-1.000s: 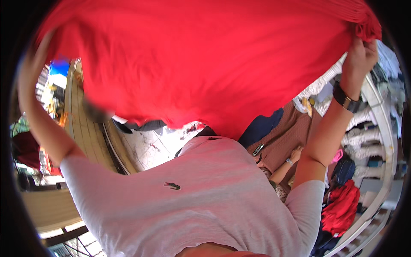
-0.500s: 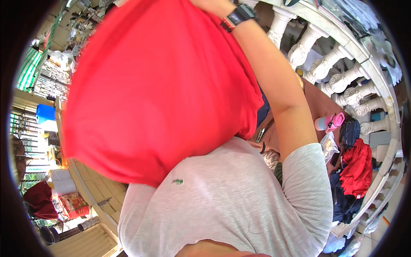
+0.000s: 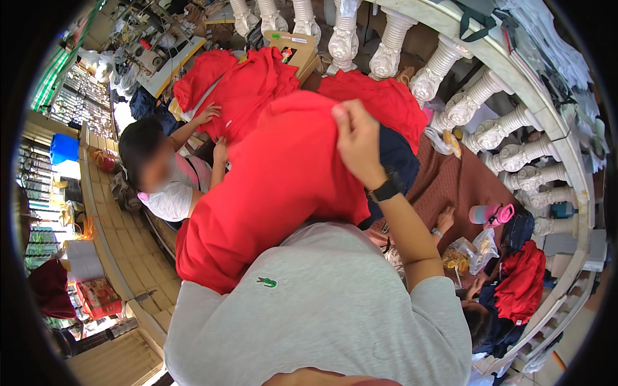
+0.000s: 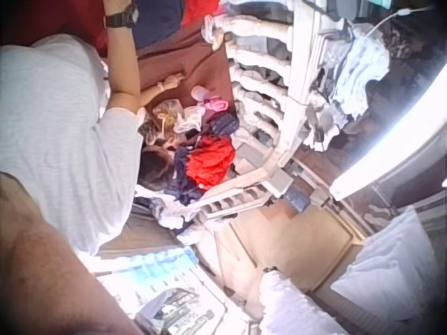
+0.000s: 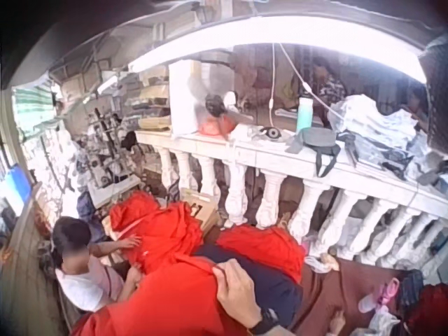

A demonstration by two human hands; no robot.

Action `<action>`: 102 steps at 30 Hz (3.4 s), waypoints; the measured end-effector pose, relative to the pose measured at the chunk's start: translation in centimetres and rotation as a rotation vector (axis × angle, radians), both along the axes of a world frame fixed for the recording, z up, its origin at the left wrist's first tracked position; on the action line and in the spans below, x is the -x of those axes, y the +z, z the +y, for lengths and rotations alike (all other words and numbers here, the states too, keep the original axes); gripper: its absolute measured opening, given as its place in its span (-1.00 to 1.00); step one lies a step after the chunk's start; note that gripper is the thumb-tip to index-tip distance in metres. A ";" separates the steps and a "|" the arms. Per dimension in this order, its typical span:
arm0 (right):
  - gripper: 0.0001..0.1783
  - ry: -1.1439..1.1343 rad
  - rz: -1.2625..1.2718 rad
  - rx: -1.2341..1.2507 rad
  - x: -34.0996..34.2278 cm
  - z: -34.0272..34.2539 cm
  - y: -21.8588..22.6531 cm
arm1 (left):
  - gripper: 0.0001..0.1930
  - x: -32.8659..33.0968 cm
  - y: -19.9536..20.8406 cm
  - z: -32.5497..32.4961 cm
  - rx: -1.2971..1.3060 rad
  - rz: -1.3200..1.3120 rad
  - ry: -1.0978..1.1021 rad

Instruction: The person folds multiple red shirts on a table, smoothing and aligning each one before stacking them. They briefly write in a notebook and then resume folding the shirts.

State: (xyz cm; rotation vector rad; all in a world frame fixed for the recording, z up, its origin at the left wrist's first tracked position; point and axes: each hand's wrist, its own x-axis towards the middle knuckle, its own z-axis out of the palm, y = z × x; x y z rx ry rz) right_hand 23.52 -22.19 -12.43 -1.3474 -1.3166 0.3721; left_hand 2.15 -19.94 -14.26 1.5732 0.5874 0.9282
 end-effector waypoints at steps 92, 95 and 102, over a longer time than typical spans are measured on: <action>-0.54 -0.631 0.143 -0.095 -8.3 -13.6 12.7 | -0.40 6.8 11.2 28.4 -0.178 -0.109 -0.019; -0.41 -0.807 0.065 -0.113 -4.5 -18.0 11.6 | -0.18 15.8 8.5 26.7 -0.160 -0.160 0.055; -0.22 -0.959 -0.010 0.004 -3.8 -30.1 5.3 | -0.12 23.5 4.7 23.6 0.129 -0.133 -0.073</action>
